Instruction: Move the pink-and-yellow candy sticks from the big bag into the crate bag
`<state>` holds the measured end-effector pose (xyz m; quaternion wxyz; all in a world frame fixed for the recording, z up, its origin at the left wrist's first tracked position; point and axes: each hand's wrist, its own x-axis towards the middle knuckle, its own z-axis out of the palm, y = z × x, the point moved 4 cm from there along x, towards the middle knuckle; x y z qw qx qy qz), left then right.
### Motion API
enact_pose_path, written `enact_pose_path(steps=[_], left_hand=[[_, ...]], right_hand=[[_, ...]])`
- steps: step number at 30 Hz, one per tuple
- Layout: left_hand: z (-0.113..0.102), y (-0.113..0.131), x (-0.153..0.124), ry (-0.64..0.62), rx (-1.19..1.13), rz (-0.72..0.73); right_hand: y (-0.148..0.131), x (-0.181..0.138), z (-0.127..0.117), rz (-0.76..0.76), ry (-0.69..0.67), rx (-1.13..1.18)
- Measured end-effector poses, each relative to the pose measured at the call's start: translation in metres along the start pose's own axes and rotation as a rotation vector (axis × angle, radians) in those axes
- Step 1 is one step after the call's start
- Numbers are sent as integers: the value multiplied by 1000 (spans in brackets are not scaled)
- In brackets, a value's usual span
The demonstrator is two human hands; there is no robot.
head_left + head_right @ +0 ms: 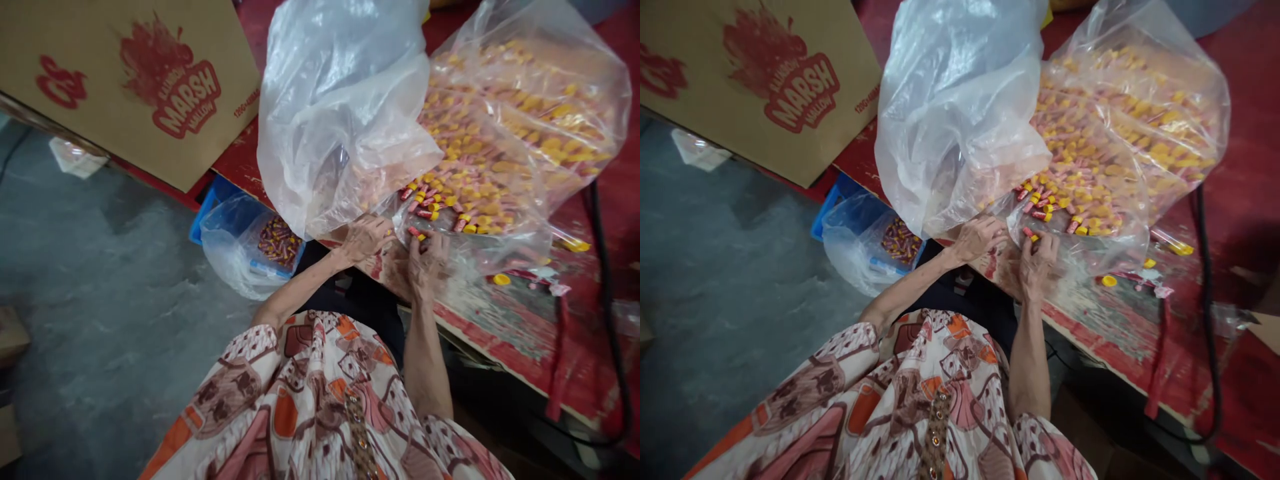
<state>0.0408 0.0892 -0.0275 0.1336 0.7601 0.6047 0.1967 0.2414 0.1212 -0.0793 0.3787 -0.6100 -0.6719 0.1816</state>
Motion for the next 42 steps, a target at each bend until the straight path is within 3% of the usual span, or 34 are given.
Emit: enact_pose_path(steps=[3,8,13,19,23,26,31,37,39,42], left_hand=[[-3,-2,-5,50,-49,-40],[-4,-6,-11,-4,-134,-76],[-13,-6,-16,88,-197,-146],[-4,-33,-12,51,-483,-373],[-4,-51,-12,179,-697,-511],[-3,-47,-15,213,-574,-379],[7,-26,-13,51,-283,-139],[2,-21,-20,96,-192,-131],[-3,-28,-33,107,-201,-144],[-21,-52,-69,244,-199,-238]], right_hand=[[-1,0,0,-9,7,-7],[2,0,-2,7,-4,-19],[2,1,-4,6,-47,-25],[-1,1,-7,48,-33,-26],[-2,1,-3,49,-35,-30],[0,3,-1,48,-16,-38],[4,3,0,20,-14,-35],[7,1,2,32,1,-25],[5,1,2,54,-13,-24],[0,1,1,66,-30,-7]])
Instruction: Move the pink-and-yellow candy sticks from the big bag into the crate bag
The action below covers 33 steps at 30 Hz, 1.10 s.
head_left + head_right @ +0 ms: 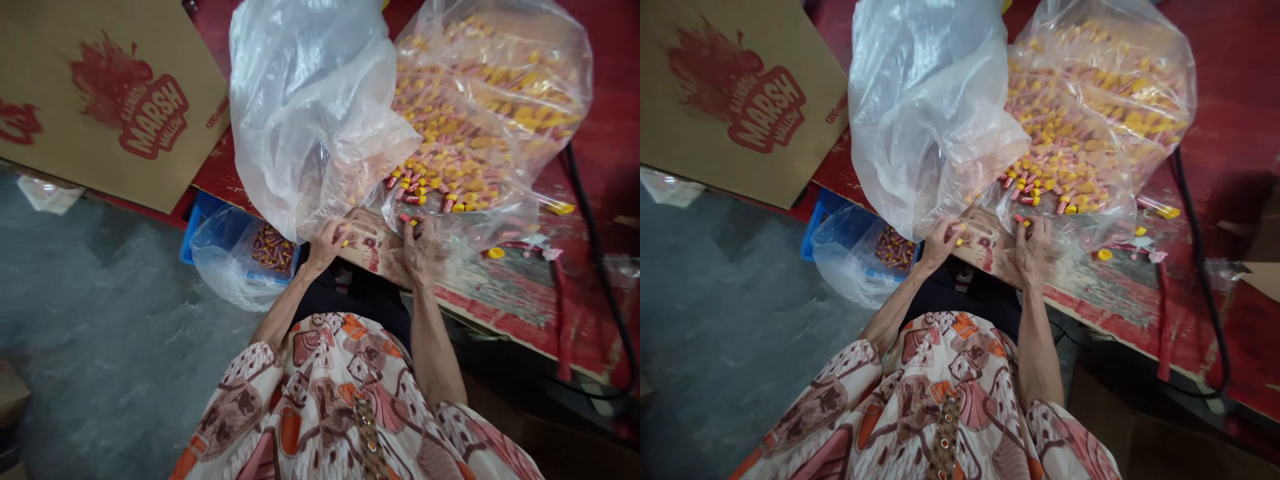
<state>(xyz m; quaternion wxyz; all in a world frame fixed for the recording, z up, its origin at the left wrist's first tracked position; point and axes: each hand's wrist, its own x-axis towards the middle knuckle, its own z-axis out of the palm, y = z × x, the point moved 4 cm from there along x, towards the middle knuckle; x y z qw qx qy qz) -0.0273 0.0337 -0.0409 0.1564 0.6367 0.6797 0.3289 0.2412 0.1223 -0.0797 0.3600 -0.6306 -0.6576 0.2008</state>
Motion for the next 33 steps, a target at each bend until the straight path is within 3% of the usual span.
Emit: enact_pose_path(steps=[7,9,11,14,17,20,22,25,28,33], left_hand=[[-104,-88,-75,414,165,-401],[-124,-106,-74,500,174,-494],[-136,-119,-54,530,144,-519],[-143,-133,1,532,78,-499],[-142,-138,57,523,10,-567],[-134,-130,98,467,-84,-655],[-133,-118,117,521,-115,-629],[-139,-97,138,648,-127,-492],[-144,-88,146,657,-151,-397],[-147,-101,120,659,-166,-525]], right_hand=[[1,0,2,-21,25,26],[2,0,3,-33,37,25],[1,1,3,-45,40,28],[-2,1,3,-49,43,41],[-7,1,3,-41,60,77],[-12,2,4,-39,66,101],[-13,2,5,-42,55,108],[-14,3,5,-47,37,121],[-14,3,5,-59,39,136],[-14,1,6,-46,55,153]])
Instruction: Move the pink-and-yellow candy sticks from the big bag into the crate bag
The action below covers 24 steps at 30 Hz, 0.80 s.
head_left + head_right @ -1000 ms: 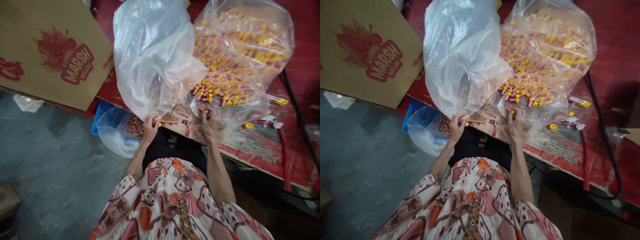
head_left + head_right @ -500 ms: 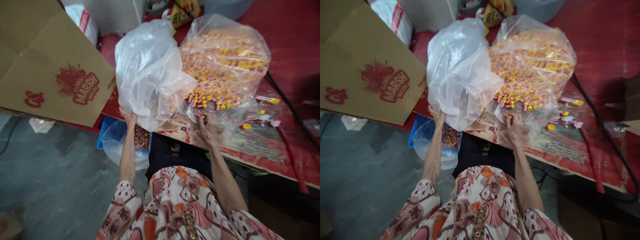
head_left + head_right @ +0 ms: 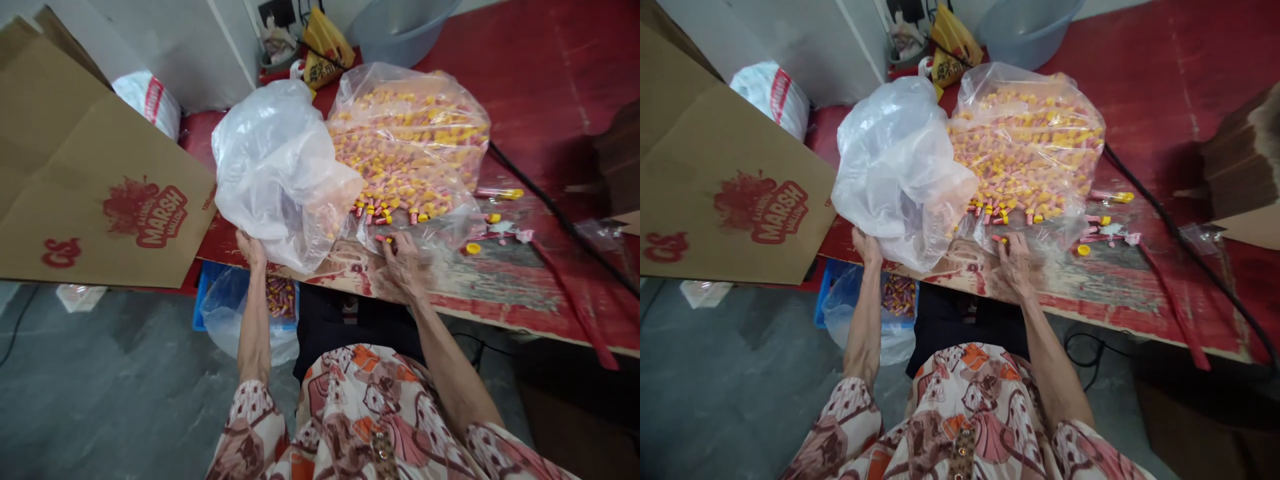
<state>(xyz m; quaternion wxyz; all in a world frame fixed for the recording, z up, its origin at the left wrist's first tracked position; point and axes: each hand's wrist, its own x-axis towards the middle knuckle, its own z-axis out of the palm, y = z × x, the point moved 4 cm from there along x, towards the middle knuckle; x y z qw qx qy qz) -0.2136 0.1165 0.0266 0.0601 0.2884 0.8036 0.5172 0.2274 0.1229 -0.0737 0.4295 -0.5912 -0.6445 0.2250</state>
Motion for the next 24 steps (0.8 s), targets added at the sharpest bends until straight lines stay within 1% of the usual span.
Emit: enact_pose_path(steps=[2,3,4,5,6,7,8,10,11,12,14,15,16,18,20,22,24], left_hand=[[-16,-9,-9,108,84,-11],[-23,-11,-14,176,119,25],[-29,-11,-20,233,140,85],[-30,-10,-27,258,145,166],[-27,-7,-33,243,137,257],[-19,-4,-40,187,125,350],[-6,-1,-47,91,115,439],[29,2,-57,-142,122,565],[47,2,-60,-242,144,587],[65,1,-60,-317,176,579],[91,-4,-56,-392,242,513],[99,-7,-53,-409,267,481],[105,-10,-49,-426,287,464],[107,-14,-43,-469,309,477],[103,-16,-41,-522,332,522],[96,-18,-41,-569,369,561],[89,-20,-42,-590,404,562]], right_hand=[[1,0,0,7,9,0],[1,-1,0,7,12,-1],[2,-1,0,2,13,-3],[3,-1,1,-4,13,-5],[3,-1,1,-11,12,-10],[4,-1,1,-16,13,-16],[5,-1,1,-20,15,-24],[6,0,1,-24,24,-35],[5,0,1,-26,31,-38],[5,0,1,-28,37,-38],[3,-1,1,-27,60,-43],[2,-1,1,-25,77,-48],[2,-1,1,-24,93,-54],[1,-2,1,-26,117,-62],[2,-1,2,-34,108,-61],[2,0,3,-39,68,-54],[1,0,2,-39,36,-43]])
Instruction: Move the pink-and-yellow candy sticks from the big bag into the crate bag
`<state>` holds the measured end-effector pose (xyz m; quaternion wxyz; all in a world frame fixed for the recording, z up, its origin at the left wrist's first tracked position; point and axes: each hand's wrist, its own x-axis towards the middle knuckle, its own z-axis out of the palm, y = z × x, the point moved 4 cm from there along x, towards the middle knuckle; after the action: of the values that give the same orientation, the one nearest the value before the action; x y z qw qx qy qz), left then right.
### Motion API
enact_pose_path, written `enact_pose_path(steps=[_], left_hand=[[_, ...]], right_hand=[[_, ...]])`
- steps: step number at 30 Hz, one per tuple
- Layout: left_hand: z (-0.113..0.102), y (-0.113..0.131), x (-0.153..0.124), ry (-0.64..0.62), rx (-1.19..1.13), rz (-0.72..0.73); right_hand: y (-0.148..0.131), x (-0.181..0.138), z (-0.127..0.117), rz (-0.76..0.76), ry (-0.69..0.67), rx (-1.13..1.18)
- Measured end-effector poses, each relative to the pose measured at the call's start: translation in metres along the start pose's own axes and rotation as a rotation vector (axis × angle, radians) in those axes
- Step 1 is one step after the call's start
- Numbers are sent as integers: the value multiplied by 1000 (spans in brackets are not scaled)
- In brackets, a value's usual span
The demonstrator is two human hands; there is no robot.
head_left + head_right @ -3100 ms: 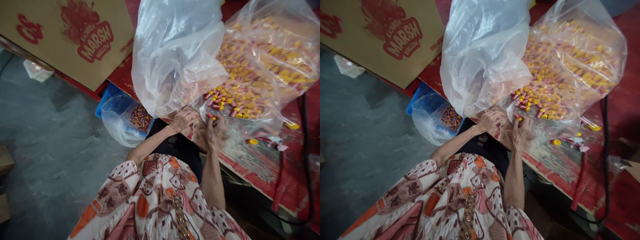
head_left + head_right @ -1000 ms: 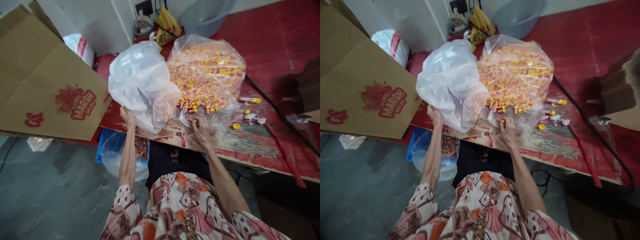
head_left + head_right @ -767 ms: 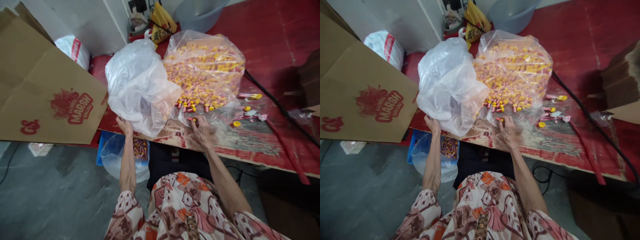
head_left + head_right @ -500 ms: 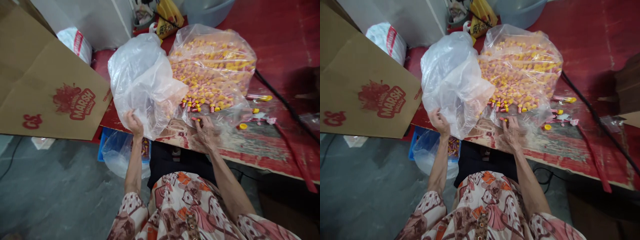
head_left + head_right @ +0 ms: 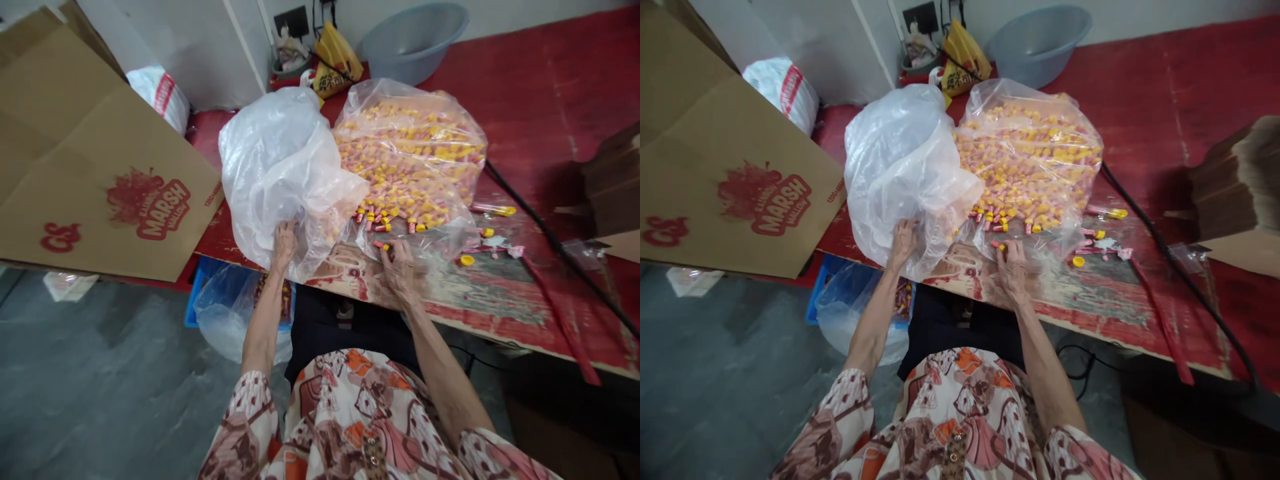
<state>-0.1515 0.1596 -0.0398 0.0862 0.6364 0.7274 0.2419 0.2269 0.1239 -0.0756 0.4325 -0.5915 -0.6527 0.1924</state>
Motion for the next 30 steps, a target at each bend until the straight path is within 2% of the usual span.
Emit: enact_pose_path(steps=[2,4,9,13,16,19,21,24,26,30], left_hand=[[-5,-2,-5,19,-18,-61],[-11,-4,-9,88,-98,-132],[-29,1,-27,267,-427,-245],[-33,26,-42,266,-658,-257],[-29,49,-50,239,-838,-258],[-21,69,-56,194,-982,-261],[-14,82,-60,146,-1043,-233],[-2,99,-67,33,-1100,-205],[8,109,-72,-88,-1111,-204],[22,123,-80,-347,-1091,-210]], right_hand=[[-2,-1,-3,6,-6,13],[-4,-5,-8,6,10,11],[-8,-16,-9,-13,-5,-84],[-9,-17,1,-6,-45,-47],[-13,-18,7,-16,-49,-48],[-17,-19,12,1,-130,-126],[-21,-18,11,44,-162,-90],[-29,-14,2,157,-185,181],[-37,-13,-2,227,-224,380],[-50,-14,-6,310,-269,579]])
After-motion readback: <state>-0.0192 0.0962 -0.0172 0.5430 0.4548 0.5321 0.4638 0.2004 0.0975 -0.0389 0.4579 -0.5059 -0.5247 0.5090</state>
